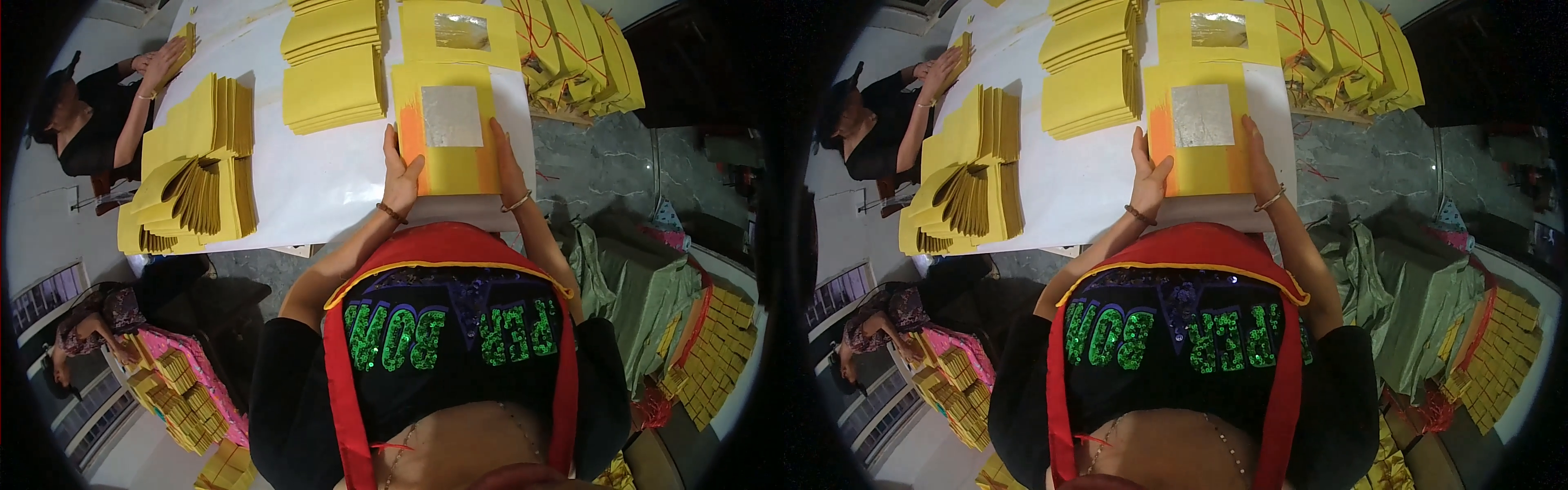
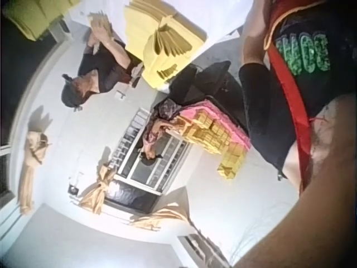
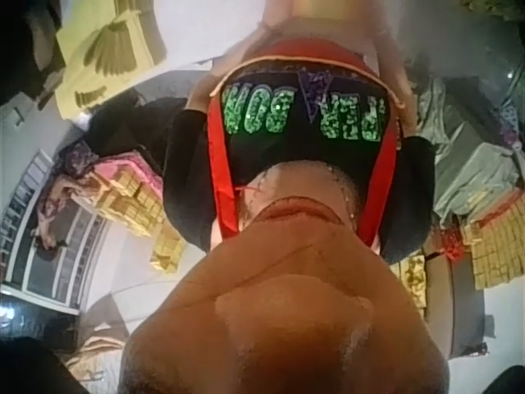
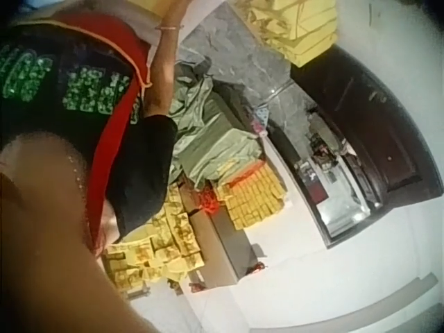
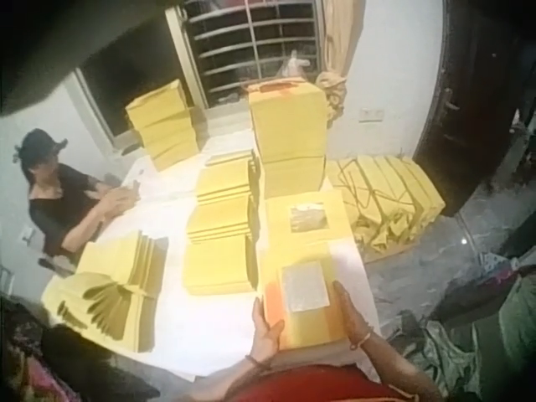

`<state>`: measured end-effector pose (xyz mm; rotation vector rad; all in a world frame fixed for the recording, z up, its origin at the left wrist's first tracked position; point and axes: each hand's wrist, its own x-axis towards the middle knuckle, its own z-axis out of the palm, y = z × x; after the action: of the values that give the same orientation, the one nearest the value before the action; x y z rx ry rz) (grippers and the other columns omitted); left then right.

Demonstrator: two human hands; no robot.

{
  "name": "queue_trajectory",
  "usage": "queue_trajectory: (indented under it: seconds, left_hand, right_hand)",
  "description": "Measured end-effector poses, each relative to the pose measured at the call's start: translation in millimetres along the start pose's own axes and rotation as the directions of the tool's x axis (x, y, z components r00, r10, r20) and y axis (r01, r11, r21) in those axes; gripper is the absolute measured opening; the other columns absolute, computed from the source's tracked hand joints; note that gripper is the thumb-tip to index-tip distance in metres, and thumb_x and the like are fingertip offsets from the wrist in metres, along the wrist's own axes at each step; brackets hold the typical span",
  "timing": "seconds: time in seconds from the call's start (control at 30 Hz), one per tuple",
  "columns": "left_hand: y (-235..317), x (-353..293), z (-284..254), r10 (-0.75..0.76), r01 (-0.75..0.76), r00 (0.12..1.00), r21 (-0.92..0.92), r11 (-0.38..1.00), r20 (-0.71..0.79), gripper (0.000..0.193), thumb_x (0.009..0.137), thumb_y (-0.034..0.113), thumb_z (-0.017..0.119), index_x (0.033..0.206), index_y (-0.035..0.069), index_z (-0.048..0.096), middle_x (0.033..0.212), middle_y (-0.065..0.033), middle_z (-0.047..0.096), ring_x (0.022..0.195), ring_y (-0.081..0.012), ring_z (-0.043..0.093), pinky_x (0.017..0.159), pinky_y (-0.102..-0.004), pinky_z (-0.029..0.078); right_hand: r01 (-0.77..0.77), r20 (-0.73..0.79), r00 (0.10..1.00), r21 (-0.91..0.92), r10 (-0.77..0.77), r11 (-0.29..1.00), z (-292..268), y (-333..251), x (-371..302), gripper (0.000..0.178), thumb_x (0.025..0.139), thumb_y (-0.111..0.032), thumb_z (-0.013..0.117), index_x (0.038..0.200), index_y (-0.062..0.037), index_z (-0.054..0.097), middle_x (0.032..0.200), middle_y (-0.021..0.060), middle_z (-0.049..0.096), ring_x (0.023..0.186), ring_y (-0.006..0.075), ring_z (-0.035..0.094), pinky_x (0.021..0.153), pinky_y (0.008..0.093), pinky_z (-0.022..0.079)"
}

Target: Folding stacks of yellow sheets of paper on a workbench.

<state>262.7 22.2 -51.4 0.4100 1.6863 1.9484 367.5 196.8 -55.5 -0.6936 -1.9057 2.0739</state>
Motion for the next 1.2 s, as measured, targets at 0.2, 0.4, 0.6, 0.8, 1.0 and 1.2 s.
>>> queue_trajectory:
  seconds: [0.2, 0.4, 0.6, 0.8, 1.0, 1.2]
  left_hand:
    - [-0.5, 0.8, -17.0, 0.192, -0.195, 0.980, 0.398, 0.896, 0.047, 0.064, 0.083, 0.006, 0.053, 0.137, 0.002, 0.019, 0.140, -0.0233, 0.019, 0.130, -0.0311, 0.021, 0.106, -0.0399, 0.017]
    - [59.7, -10.5, -17.9, 0.362, -0.681, 0.729, 0.663, 0.309, 0.580, 0.041, 0.072, 0.016, 0.067, 0.111, 0.009, 0.054, 0.117, -0.0095, 0.051, 0.105, -0.0294, 0.046, 0.086, -0.0396, 0.034]
    - [58.9, -8.1, -18.5, 0.225, -0.788, 0.616, 0.594, 0.165, 0.755, 0.039, 0.065, 0.016, 0.071, 0.100, 0.009, 0.055, 0.109, -0.0079, 0.051, 0.104, -0.0258, 0.047, 0.080, -0.0384, 0.038]
    - [66.3, 0.9, -19.5, 0.263, -0.815, 0.569, 0.493, 0.303, 0.779, 0.025, 0.069, 0.012, 0.068, 0.092, 0.007, 0.059, 0.096, -0.0079, 0.057, 0.090, -0.0257, 0.054, 0.070, -0.0334, 0.043]
    - [65.7, 11.5, -22.7, 0.239, -0.672, 0.699, 0.506, 0.541, 0.674, 0.012, 0.078, 0.013, 0.063, 0.081, 0.002, 0.061, 0.076, -0.0099, 0.059, 0.071, -0.0264, 0.056, 0.062, -0.0327, 0.046]
    - [77.8, 27.1, -22.3, -0.219, -0.200, 0.815, 0.616, 0.762, 0.536, 0.016, 0.083, 0.017, 0.059, 0.085, 0.001, 0.062, 0.074, -0.0121, 0.060, 0.064, -0.0211, 0.057, 0.061, -0.0295, 0.046]
  right_hand:
    - [0.230, -0.072, 0.964, -0.242, -0.254, 0.943, -12.5, -10.2, 4.9, 0.041, 0.094, -0.026, 0.035, 0.129, -0.0074, 0.041, 0.139, 0.0136, 0.030, 0.130, 0.0264, 0.024, 0.107, 0.0366, 0.017]
    - [0.470, 0.191, 0.869, -0.608, -0.457, 0.640, -31.4, -8.4, 6.0, 0.024, 0.085, -0.021, 0.055, 0.104, -0.0069, 0.062, 0.122, 0.0133, 0.050, 0.116, 0.0285, 0.043, 0.101, 0.0387, 0.028]
    - [0.261, 0.023, 0.965, -0.134, -0.261, 0.956, -18.8, 2.7, 2.8, 0.021, 0.085, -0.014, 0.057, 0.101, -0.0024, 0.061, 0.115, 0.0106, 0.053, 0.111, 0.0211, 0.048, 0.092, 0.0318, 0.039]
    - [0.096, -0.027, 0.995, 0.287, -0.092, 0.953, -18.8, 6.4, 3.6, 0.025, 0.089, -0.017, 0.052, 0.105, 0.0016, 0.058, 0.117, 0.0084, 0.052, 0.104, 0.0147, 0.052, 0.088, 0.0265, 0.041]
    - [0.037, -0.074, 0.997, 0.260, -0.018, 0.965, -13.8, 0.2, 3.1, 0.029, 0.091, -0.020, 0.050, 0.110, 0.0009, 0.056, 0.113, 0.0064, 0.055, 0.100, 0.0125, 0.054, 0.086, 0.0254, 0.042]
    - [0.052, -0.110, 0.994, 0.266, -0.023, 0.963, -14.9, 7.8, 7.7, 0.030, 0.092, -0.022, 0.048, 0.111, -0.0006, 0.057, 0.106, 0.0039, 0.059, 0.094, 0.0109, 0.055, 0.084, 0.0237, 0.043]
